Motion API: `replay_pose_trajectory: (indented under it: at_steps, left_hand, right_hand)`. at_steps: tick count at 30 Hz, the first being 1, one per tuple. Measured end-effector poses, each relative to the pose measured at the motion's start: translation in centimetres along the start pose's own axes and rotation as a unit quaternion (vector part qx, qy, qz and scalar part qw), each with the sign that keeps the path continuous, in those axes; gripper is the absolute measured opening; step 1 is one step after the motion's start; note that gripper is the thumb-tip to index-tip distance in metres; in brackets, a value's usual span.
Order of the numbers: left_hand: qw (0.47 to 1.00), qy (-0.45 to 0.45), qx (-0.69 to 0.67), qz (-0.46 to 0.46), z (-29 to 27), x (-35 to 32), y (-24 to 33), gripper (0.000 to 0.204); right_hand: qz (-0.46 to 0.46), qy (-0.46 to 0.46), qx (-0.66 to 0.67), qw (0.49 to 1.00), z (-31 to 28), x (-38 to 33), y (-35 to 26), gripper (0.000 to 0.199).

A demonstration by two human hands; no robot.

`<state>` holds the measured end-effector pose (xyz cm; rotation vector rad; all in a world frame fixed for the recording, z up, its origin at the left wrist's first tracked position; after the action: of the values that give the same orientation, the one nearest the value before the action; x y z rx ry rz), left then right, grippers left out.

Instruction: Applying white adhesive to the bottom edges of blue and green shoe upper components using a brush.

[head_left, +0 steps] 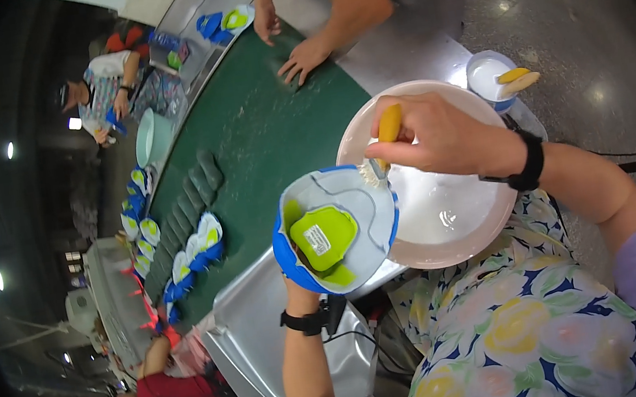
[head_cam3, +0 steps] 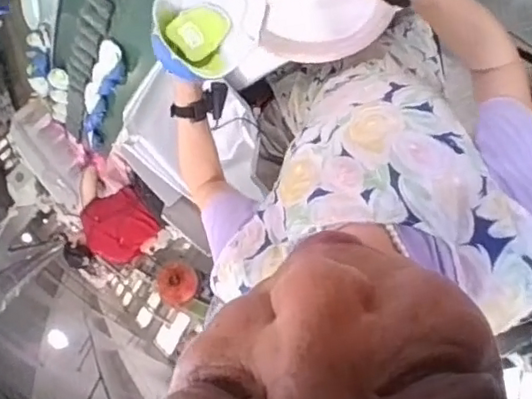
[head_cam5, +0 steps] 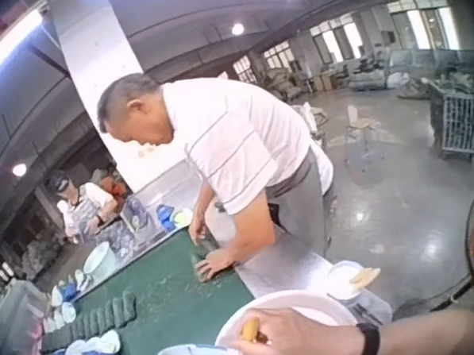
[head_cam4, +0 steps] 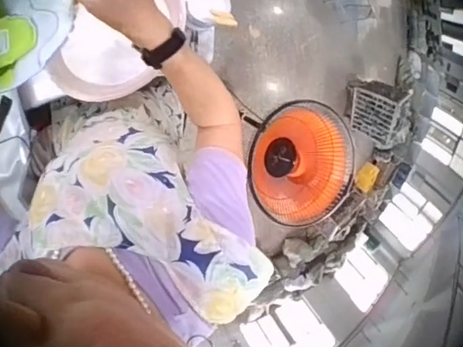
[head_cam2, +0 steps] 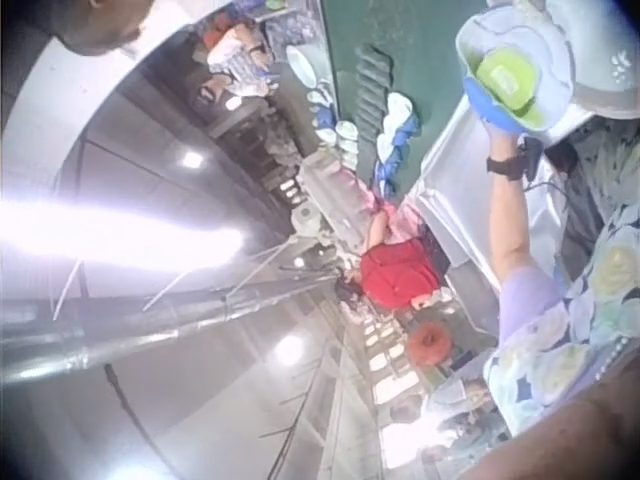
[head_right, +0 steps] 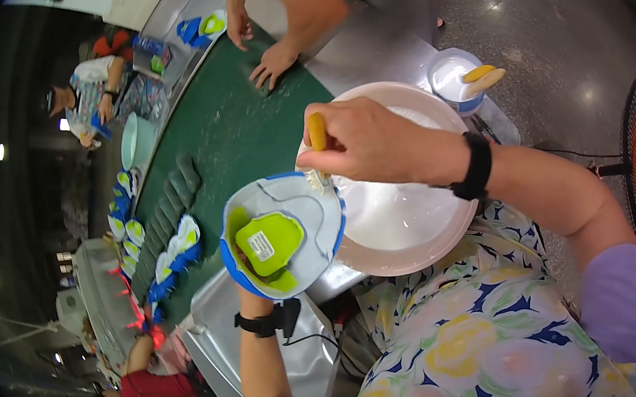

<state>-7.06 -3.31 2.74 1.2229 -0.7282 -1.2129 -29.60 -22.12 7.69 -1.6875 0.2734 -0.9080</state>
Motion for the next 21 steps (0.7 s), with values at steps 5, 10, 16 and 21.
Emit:
replay_pose_trajectory:
  at_steps: [5, 10, 16, 21]
  left_hand:
    - [0.931, 0.205, 0.249, 0.169, 2.8, 2.2, -0.7, 0.050]
    - [0.831, 0.261, 0.358, 0.335, 2.5, 3.4, -1.1, 0.042]
    - [0.731, 0.241, 0.541, 0.340, 3.8, 3.9, 1.3, 0.041]
    - [0.988, 0.035, 0.093, -0.116, 0.3, 3.8, -1.6, 0.040]
  right_hand:
    - [0.127, 0.090, 0.020, 0.988, -0.9, -1.4, 1.1, 0.029]
    - [0.183, 0.137, 0.106, 0.968, 0.5, -3.2, 2.4, 0.034]
    - [0.232, 0.078, 0.157, 0.957, 0.6, -3.5, 1.5, 0.019]
    - [-0.057, 0.066, 0.065, 0.994, -1.2, -2.3, 0.0, 0.017]
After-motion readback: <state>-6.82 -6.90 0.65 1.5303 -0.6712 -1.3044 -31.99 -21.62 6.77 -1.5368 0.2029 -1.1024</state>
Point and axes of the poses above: each hand's wrist, its own x-axis towards the middle knuckle, its own z-axis out of the palm, y = z × x, the point moved 3 cm from there along x, towards the middle knuckle, and after that the axes turned 14 degrees about x, right-handed, at the moved point
